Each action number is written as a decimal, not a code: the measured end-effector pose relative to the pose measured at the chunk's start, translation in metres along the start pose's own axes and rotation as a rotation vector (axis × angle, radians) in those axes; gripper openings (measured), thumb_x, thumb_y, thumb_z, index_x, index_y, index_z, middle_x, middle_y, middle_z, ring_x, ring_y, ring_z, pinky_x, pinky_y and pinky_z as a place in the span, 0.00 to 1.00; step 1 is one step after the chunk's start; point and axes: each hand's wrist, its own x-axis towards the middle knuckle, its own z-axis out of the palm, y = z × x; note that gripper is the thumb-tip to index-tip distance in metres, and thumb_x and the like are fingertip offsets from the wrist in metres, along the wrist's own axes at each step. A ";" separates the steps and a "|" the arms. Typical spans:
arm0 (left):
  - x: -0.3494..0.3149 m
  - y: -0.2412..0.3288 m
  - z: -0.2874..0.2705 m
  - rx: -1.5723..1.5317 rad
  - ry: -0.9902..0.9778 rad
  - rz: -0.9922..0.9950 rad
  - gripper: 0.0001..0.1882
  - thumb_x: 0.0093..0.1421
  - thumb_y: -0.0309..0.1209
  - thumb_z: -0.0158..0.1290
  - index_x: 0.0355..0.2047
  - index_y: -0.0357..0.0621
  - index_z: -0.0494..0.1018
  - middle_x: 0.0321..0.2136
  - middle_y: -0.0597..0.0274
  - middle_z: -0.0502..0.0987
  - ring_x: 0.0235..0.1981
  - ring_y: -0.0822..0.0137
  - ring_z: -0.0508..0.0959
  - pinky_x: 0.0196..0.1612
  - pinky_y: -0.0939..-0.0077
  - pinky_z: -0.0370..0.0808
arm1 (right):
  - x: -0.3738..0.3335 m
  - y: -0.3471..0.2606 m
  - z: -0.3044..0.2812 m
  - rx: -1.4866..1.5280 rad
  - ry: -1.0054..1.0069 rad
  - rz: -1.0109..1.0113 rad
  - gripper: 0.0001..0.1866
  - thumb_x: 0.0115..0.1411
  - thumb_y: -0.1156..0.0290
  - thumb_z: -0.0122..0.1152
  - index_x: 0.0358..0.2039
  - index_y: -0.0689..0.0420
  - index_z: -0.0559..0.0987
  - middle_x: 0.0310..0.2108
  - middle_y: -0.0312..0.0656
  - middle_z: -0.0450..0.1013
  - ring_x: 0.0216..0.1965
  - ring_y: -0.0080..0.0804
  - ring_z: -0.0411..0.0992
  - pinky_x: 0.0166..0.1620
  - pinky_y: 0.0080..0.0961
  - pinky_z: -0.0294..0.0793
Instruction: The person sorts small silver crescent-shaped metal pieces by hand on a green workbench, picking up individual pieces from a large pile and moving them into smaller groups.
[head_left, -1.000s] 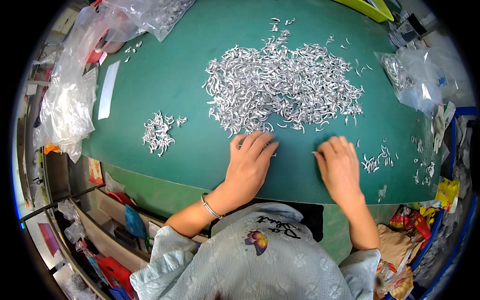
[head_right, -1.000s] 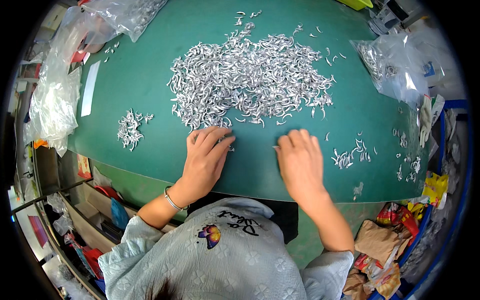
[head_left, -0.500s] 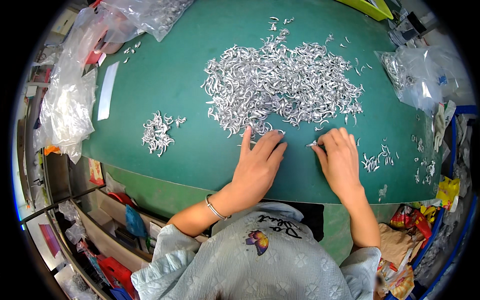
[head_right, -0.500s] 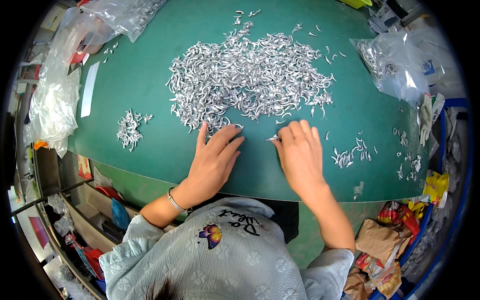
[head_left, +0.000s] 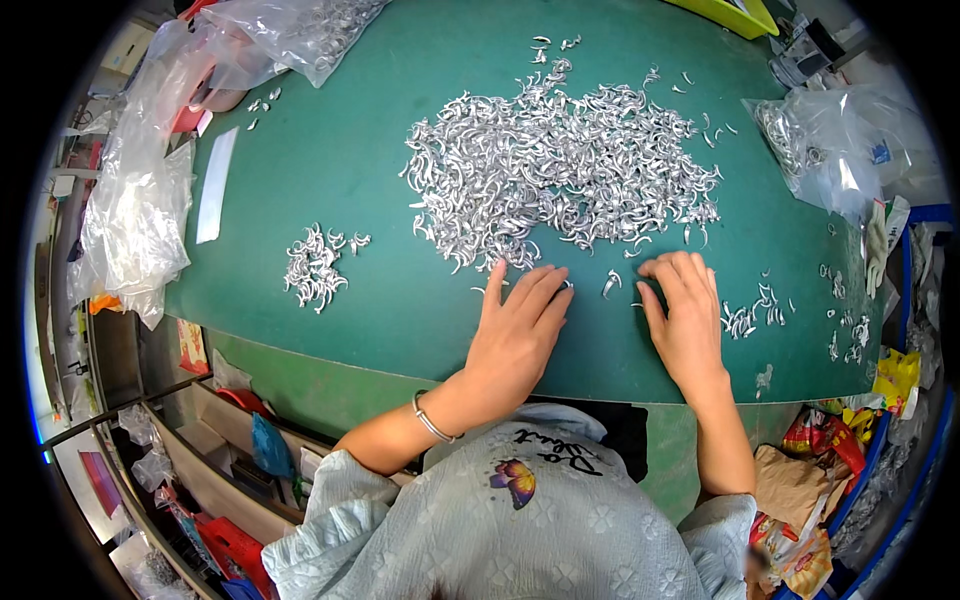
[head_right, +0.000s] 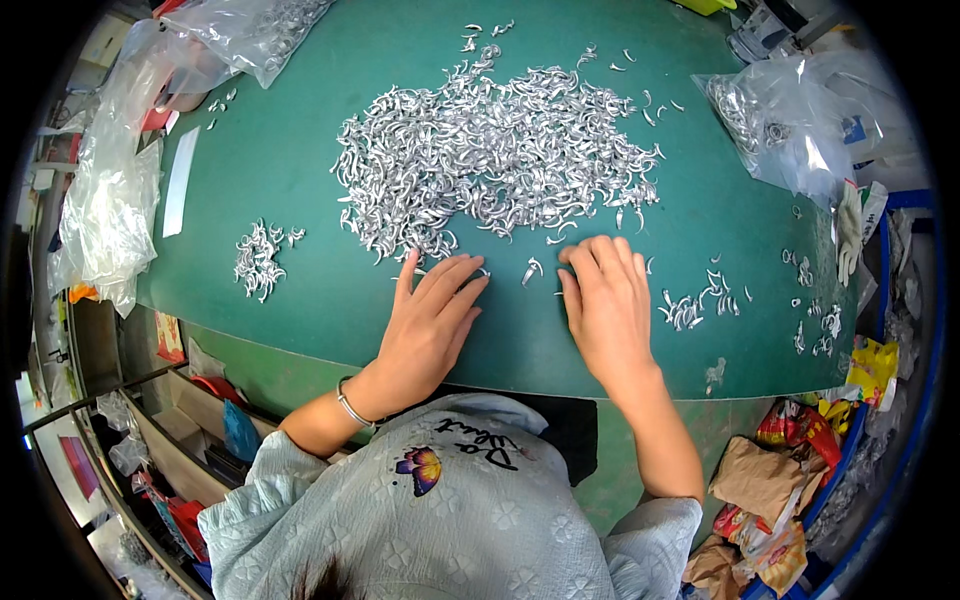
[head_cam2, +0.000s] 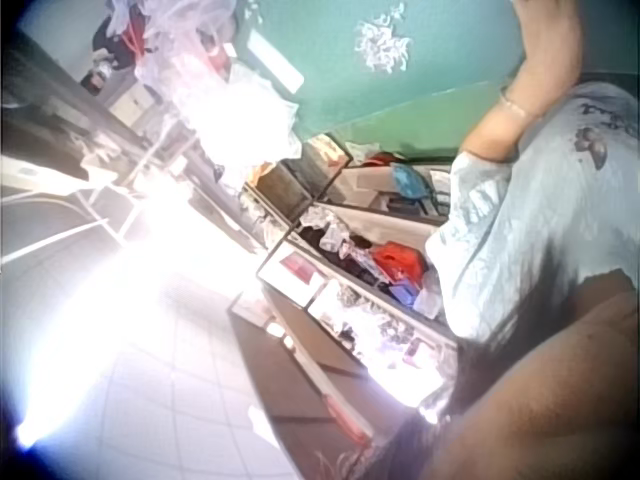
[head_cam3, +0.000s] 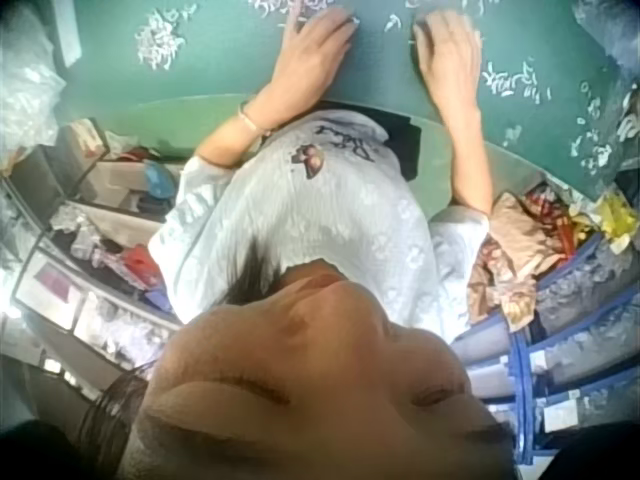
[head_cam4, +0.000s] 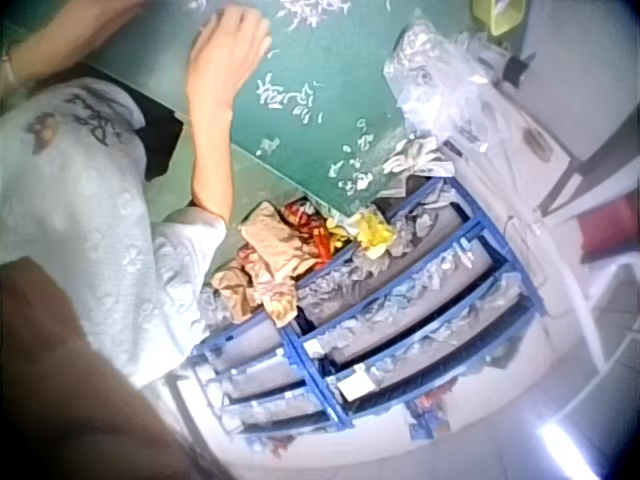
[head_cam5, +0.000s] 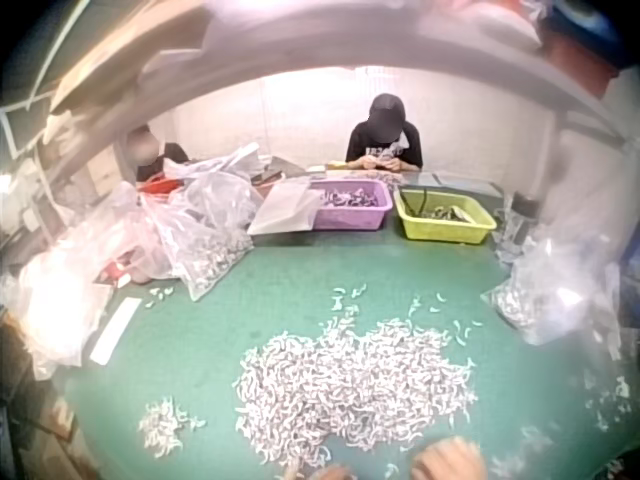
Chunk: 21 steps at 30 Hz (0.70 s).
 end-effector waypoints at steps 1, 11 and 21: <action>0.000 0.001 0.002 0.001 -0.004 0.007 0.19 0.56 0.22 0.57 0.50 0.37 0.73 0.55 0.55 0.70 0.59 0.56 0.70 0.66 0.41 0.52 | 0.003 -0.003 0.001 0.014 0.025 -0.022 0.09 0.55 0.77 0.63 0.38 0.59 0.78 0.35 0.41 0.70 0.39 0.41 0.68 0.41 0.36 0.64; -0.001 0.001 0.002 0.003 -0.015 0.001 0.21 0.56 0.23 0.58 0.51 0.33 0.72 0.56 0.54 0.70 0.59 0.56 0.69 0.66 0.42 0.52 | -0.020 0.016 -0.012 -0.168 0.003 0.095 0.11 0.53 0.76 0.65 0.38 0.60 0.77 0.37 0.44 0.71 0.42 0.43 0.68 0.44 0.37 0.65; 0.000 0.009 0.005 -0.055 -0.062 0.080 0.22 0.55 0.20 0.56 0.52 0.35 0.72 0.52 0.51 0.70 0.54 0.51 0.70 0.59 0.50 0.62 | -0.031 0.006 -0.009 0.076 -0.024 -0.037 0.13 0.51 0.75 0.67 0.39 0.59 0.78 0.40 0.43 0.71 0.42 0.43 0.68 0.44 0.38 0.67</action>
